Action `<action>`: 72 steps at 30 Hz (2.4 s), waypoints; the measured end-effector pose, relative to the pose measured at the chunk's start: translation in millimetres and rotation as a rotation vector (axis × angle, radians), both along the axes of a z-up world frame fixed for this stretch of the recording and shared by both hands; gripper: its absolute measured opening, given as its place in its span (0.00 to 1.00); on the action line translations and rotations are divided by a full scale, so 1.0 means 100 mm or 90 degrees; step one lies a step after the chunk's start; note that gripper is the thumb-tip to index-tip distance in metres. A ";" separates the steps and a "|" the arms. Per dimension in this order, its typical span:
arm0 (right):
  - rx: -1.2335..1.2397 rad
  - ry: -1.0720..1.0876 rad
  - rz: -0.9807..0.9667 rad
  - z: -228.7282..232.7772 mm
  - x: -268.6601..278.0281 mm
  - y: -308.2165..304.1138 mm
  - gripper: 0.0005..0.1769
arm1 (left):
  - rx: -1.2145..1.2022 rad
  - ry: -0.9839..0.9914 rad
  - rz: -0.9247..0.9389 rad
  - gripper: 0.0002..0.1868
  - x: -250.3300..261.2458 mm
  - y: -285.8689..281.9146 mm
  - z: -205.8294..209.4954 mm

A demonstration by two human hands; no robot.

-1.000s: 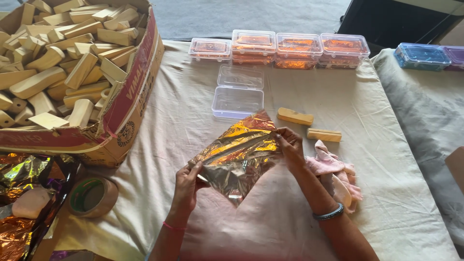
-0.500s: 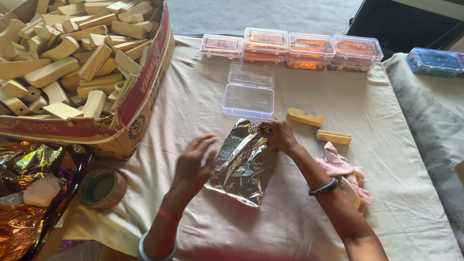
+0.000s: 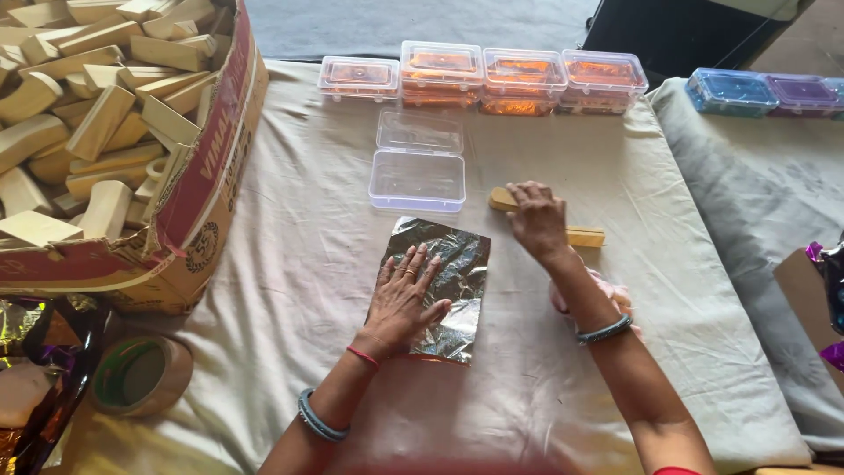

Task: The recorder is wrapping wooden blocks with metallic foil and placing them into plastic containers.

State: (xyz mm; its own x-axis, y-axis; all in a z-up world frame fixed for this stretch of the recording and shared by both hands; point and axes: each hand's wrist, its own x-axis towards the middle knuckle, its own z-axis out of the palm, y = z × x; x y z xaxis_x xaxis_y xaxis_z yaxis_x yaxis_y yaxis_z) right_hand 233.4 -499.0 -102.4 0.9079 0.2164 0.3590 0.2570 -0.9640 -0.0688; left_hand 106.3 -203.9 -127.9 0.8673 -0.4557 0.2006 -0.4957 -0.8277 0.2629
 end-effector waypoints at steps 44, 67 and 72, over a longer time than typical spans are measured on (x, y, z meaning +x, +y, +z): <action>0.261 0.122 0.001 -0.24 -0.49 0.70 0.34 | -0.133 -0.026 -0.189 0.31 -0.23 0.14 0.45; 0.430 0.317 0.040 -0.04 -0.16 0.94 0.13 | -0.181 -0.022 -0.228 0.29 -0.22 0.18 0.42; 0.411 0.249 0.120 -0.23 -0.13 0.94 0.16 | -0.157 -0.024 -0.234 0.29 -0.24 0.18 0.45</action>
State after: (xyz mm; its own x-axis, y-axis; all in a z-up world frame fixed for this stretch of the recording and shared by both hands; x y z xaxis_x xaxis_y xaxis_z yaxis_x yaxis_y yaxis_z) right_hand 220.3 -405.4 -125.7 0.9633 0.2363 0.1276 0.2537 -0.6446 -0.7212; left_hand 82.7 -185.9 -82.6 0.6462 -0.6672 0.3704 -0.7586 -0.5088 0.4070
